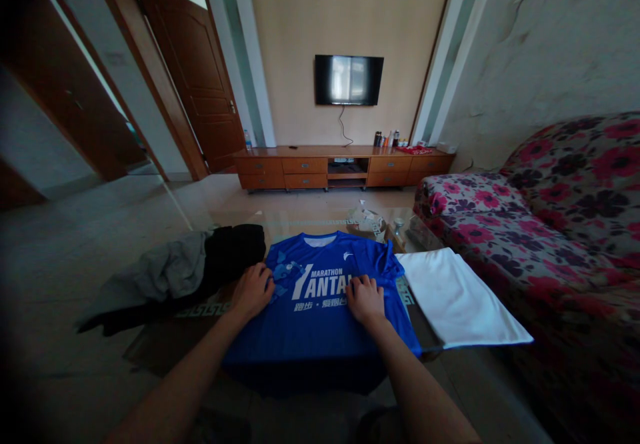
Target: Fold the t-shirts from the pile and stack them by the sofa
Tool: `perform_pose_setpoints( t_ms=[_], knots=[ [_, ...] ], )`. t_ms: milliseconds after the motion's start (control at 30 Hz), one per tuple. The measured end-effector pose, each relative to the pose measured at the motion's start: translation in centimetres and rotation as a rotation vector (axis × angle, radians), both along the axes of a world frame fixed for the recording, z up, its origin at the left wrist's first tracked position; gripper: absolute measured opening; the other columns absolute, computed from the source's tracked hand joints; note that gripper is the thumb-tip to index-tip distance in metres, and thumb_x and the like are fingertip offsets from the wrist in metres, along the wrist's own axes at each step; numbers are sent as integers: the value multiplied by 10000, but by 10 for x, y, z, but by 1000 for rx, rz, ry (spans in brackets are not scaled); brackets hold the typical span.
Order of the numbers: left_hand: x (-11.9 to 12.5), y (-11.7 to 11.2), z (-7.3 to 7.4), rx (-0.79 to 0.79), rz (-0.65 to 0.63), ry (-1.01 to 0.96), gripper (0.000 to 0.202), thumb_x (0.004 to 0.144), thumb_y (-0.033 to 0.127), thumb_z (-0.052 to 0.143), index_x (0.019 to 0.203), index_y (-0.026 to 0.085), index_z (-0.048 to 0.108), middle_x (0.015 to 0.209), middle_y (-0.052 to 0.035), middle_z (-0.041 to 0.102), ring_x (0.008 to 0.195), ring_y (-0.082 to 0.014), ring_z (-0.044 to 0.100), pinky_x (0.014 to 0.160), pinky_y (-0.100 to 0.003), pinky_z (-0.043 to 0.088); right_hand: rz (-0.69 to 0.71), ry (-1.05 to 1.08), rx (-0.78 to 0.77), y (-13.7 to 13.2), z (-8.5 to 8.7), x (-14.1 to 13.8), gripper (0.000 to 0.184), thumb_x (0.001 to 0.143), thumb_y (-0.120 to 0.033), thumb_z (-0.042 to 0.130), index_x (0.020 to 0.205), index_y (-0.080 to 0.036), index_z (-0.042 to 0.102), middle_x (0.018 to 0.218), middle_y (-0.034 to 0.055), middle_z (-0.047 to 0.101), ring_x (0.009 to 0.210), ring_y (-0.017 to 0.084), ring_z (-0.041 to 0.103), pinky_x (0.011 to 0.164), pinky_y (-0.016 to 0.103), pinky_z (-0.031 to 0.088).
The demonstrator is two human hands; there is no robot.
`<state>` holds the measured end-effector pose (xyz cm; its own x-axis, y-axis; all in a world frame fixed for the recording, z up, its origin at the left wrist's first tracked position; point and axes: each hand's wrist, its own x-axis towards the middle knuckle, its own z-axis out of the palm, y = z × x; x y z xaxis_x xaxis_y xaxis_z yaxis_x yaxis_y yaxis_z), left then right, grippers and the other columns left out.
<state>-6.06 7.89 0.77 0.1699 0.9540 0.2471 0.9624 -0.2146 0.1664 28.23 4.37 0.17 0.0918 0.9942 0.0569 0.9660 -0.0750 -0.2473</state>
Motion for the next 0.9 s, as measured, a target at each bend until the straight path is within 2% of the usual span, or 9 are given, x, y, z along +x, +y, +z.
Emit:
perform_pose_setpoints(
  t_ms=[67, 133, 200, 267, 400, 567, 667, 800, 900],
  knots=[
    [9, 0, -12, -1, -87, -73, 434, 978, 369, 434, 1365, 244, 584, 1531, -97, 446, 1432, -290, 370, 1199, -434, 277, -109, 28, 87, 8, 3, 11, 430, 1017, -450, 373, 1301, -254, 630, 1374, 124, 544, 1233, 310, 486, 1003, 456, 382],
    [10, 0, -27, -43, -135, -128, 527, 983, 414, 442, 1487, 264, 477, 1624, -56, 354, 1509, -273, 272, 1234, -433, 219, -304, 48, 178, 18, 5, 31, 449, 1012, -425, 373, 1342, -224, 601, 1374, 151, 531, 1244, 329, 484, 1000, 469, 394],
    [6, 3, -40, -95, -137, -169, 574, 979, 461, 453, 1522, 275, 438, 1638, -48, 342, 1531, -272, 241, 1240, -450, 207, -516, 74, 217, 28, 5, 55, 486, 997, -425, 384, 1371, -181, 579, 1358, 192, 526, 1244, 362, 487, 980, 492, 416],
    [-2, 5, -49, -121, -141, -185, 597, 974, 500, 457, 1530, 282, 432, 1634, -50, 353, 1534, -271, 241, 1240, -455, 209, -647, 109, 214, 38, 2, 78, 529, 979, -445, 404, 1385, -148, 567, 1350, 227, 523, 1248, 392, 487, 959, 511, 435],
    [-17, 8, -51, -157, -173, -137, 632, 981, 529, 427, 1564, 291, 379, 1658, -20, 298, 1550, -237, 192, 1260, -424, 147, -661, 138, 145, 51, -12, 108, 553, 949, -481, 446, 1362, -143, 593, 1329, 239, 558, 1248, 411, 498, 952, 533, 444],
    [-26, 8, -48, -222, -179, -92, 665, 982, 543, 403, 1590, 288, 318, 1684, -9, 223, 1563, -226, 127, 1261, -407, 98, -599, 104, 47, 58, -22, 114, 519, 892, -451, 533, 1321, -176, 632, 1261, 202, 644, 1250, 404, 521, 1001, 579, 399],
    [-27, 10, -50, -231, -175, -92, 682, 969, 540, 436, 1585, 267, 329, 1683, -37, 225, 1562, -250, 134, 1257, -427, 115, -597, 207, 44, 60, -17, 112, 482, 841, -411, 584, 1244, -166, 687, 1217, 216, 674, 1242, 397, 550, 1028, 555, 387],
    [-26, 14, -54, -250, -159, -88, 707, 951, 548, 468, 1579, 250, 342, 1680, -64, 228, 1561, -279, 132, 1253, -452, 136, -670, 445, 145, 62, 2, 112, 491, 794, -365, 610, 1200, -104, 705, 1232, 261, 669, 1246, 382, 572, 1002, 430, 435],
    [-27, 15, -54, -257, -162, -62, 716, 959, 558, 444, 1588, 242, 320, 1685, -71, 211, 1561, -285, 126, 1251, -456, 138, -703, 588, 128, 56, 16, 117, 362, 783, -366, 624, 1018, -118, 747, 996, 219, 743, 1091, 363, 661, 862, 389, 508]
  ],
)
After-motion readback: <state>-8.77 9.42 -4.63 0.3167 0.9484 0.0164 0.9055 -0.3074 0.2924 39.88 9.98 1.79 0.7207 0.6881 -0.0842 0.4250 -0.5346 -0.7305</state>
